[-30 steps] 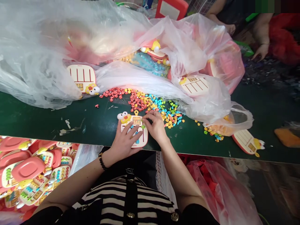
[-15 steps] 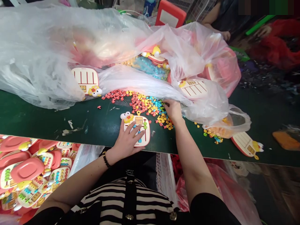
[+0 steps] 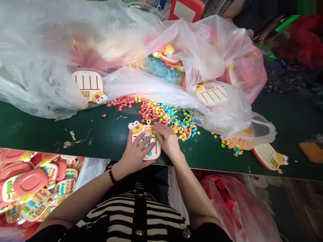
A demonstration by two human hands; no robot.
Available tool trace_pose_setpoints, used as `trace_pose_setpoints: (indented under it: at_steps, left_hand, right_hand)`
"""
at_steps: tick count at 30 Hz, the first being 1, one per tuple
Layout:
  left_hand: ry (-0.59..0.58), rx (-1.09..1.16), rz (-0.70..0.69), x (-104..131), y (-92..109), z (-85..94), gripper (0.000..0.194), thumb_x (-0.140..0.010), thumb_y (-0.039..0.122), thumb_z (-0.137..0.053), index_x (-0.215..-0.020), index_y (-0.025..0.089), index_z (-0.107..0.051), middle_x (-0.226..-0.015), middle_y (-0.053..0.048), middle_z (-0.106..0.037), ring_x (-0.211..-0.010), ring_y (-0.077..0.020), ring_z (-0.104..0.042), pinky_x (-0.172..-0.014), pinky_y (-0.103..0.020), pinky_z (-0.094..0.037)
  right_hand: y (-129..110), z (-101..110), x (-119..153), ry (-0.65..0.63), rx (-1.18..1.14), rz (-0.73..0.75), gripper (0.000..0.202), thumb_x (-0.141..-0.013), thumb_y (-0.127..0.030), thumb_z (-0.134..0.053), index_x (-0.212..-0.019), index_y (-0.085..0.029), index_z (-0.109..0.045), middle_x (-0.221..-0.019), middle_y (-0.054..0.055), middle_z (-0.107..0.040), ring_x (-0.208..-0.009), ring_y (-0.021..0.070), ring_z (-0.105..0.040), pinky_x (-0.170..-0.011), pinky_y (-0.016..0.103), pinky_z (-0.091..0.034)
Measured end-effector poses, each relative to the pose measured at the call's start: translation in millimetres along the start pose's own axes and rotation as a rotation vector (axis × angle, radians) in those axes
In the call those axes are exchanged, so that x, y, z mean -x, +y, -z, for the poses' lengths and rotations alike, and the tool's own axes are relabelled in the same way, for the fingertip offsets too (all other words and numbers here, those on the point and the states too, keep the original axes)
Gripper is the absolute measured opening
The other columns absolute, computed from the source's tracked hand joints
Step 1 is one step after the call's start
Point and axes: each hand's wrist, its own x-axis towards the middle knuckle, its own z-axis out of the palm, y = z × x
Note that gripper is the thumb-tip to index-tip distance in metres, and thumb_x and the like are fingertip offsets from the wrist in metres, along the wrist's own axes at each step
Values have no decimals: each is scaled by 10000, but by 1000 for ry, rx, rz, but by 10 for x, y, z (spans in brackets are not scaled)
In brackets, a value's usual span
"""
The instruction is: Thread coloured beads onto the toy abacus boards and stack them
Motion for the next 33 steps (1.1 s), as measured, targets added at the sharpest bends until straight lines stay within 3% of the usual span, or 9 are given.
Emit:
trace_pose_setpoints:
  at_steps: [4, 7, 9, 12, 17, 22, 24, 28, 33]
  left_hand:
    - [-9, -3, 7, 7, 2, 0, 532, -807, 518, -626, -1266, 255, -567, -1353, -109, -551, -1337, -353, -376, -1125, -680, -79]
    - [-4, -16, 15, 11, -2, -1, 518, -817, 516, -612, -1261, 250, -576, -1342, -110, -561, -1325, -353, -394, -1128, -675, -79]
    - [7, -15, 6, 8, -5, 5, 496, -822, 520, -603, -1238, 250, -592, -1335, -103, -569, -1316, -350, -406, -1129, -670, -87]
    - [27, -11, -17, -4, -7, 18, 488, -815, 534, -608, -1211, 247, -608, -1314, -99, -584, -1296, -349, -426, -1125, -670, -105]
    - [17, -21, -6, -9, -2, 25, 492, -816, 534, -605, -1216, 247, -599, -1318, -97, -578, -1297, -345, -424, -1125, -669, -102]
    - [10, -17, 3, 5, -7, 16, 507, -822, 543, -594, -1232, 245, -587, -1347, -95, -556, -1322, -343, -393, -1129, -666, -90]
    - [14, -15, 1, 8, -11, 15, 509, -818, 541, -600, -1229, 241, -589, -1342, -97, -560, -1319, -345, -393, -1128, -668, -89]
    - [15, -13, -12, 4, -11, 14, 509, -807, 530, -618, -1226, 243, -593, -1337, -100, -566, -1308, -352, -405, -1121, -679, -93]
    - [26, -32, -2, 2, -4, 5, 501, -805, 531, -620, -1217, 247, -598, -1330, -101, -572, -1308, -347, -412, -1125, -670, -107]
  right_hand:
    - [-83, 99, 85, -65, 53, -8, 262, -930, -278, -514, -1125, -265, -687, -1246, 62, -661, -1276, 245, -527, -1023, 462, -439]
    - [-44, 271, 58, -128, -11, -2, 238, -919, -307, -532, -1075, -279, -711, -1205, 42, -687, -1227, 243, -569, -1002, 436, -462]
    - [103, 427, -48, -55, -52, -69, 246, -926, -321, -507, -1021, -273, -729, -1127, 34, -721, -1105, 226, -645, -937, 387, -506]
    - [426, 620, -305, 144, 103, -278, 225, -881, -272, -545, -984, -238, -742, -1062, 51, -737, -943, 237, -685, -875, 389, -521]
    - [724, 625, -652, -88, 300, -308, 179, -787, -191, -616, -875, -234, -765, -931, 56, -750, -868, 261, -681, -819, 388, -515]
    - [735, 672, -690, -160, 408, -306, 180, -779, -156, -624, -872, -218, -765, -960, 83, -735, -878, 271, -673, -786, 375, -511]
    - [679, 705, -637, -92, 370, -290, 166, -784, -159, -629, -868, -212, -761, -949, 78, -736, -867, 259, -672, -791, 371, -513]
    - [385, 506, -424, 98, 90, -42, 157, -854, -232, -600, -919, -226, -744, -935, 43, -740, -880, 210, -673, -826, 339, -523]
    - [95, 97, -127, 50, 36, 161, 222, -908, -213, -526, -944, -223, -745, -981, 70, -740, -919, 209, -669, -839, 359, -525]
